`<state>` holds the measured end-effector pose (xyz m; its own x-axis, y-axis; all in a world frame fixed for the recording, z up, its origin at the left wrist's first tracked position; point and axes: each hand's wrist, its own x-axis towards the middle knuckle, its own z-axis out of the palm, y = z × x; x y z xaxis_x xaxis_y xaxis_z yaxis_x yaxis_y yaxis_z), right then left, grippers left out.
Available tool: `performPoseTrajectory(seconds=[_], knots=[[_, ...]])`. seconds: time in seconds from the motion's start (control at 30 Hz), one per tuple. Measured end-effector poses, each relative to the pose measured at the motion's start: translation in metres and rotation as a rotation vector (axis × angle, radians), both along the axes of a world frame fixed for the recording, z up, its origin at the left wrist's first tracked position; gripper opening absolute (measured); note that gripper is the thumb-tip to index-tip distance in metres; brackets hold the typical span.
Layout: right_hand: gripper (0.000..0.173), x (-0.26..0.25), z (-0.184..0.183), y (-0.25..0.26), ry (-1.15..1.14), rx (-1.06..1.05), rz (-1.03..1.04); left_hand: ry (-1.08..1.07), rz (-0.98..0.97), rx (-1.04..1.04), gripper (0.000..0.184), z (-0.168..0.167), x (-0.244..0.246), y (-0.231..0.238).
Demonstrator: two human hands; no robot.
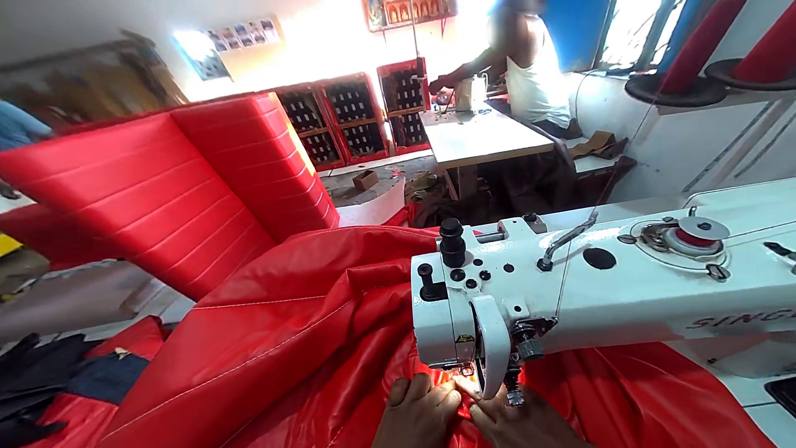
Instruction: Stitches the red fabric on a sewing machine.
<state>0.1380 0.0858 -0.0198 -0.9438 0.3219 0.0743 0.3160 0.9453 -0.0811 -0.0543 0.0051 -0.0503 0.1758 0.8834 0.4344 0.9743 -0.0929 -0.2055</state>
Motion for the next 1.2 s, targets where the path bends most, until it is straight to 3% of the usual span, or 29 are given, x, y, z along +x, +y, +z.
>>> performPoseTrajectory(seconds=[0.27, 0.93, 1.2], knots=[[0.018, -0.006, -0.003, 0.000, 0.050, 0.041, -0.069, 0.015, -0.022, 0.034, 0.020, 0.000, 0.000, 0.003], [0.025, -0.009, -0.008, -0.005, 0.043, 0.081, -0.117, 0.026, 0.015, 0.098, 0.022, -0.004, 0.006, 0.004], [0.025, -0.011, -0.015, -0.008, 0.099, 0.206, -0.196, 0.063, 0.063, 0.097, 0.020, -0.002, 0.009, 0.007]])
